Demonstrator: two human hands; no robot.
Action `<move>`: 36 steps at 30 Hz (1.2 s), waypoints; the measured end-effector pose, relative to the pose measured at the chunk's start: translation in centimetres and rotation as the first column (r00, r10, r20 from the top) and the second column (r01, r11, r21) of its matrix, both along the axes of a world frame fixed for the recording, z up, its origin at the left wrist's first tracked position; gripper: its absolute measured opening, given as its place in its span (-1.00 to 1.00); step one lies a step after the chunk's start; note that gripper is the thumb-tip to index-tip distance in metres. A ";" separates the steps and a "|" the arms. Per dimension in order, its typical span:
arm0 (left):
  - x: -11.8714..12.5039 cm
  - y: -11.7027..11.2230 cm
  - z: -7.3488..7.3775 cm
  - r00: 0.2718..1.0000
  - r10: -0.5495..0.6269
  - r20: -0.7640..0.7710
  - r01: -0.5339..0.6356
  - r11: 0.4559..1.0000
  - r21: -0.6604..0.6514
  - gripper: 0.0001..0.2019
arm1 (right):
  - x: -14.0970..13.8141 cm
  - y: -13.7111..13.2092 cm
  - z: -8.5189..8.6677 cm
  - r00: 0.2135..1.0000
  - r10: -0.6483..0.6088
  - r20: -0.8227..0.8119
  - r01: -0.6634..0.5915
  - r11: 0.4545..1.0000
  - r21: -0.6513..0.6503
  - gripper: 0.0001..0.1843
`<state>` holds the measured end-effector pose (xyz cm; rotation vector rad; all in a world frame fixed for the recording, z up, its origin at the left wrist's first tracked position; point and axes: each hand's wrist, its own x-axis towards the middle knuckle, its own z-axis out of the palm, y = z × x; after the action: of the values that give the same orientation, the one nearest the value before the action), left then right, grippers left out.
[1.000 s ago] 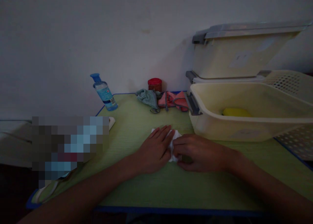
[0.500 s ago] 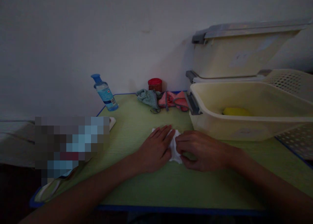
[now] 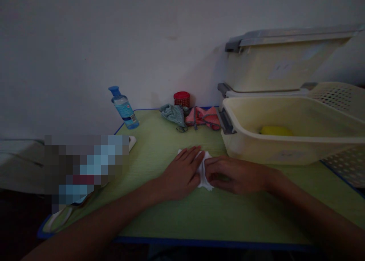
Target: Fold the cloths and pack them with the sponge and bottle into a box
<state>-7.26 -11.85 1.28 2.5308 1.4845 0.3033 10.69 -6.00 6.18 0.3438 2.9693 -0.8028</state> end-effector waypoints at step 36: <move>-0.9 1.0 0.9 0.977 0.028 0.213 0.022 0.974 -0.228 -0.52 | -0.6 -0.9 -1.1 0.980 0.162 -0.117 -0.094 0.889 0.448 -0.88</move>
<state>-8.17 -10.86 2.19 2.2376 1.3565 0.3703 10.06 -6.90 5.09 0.0980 3.2535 -0.1340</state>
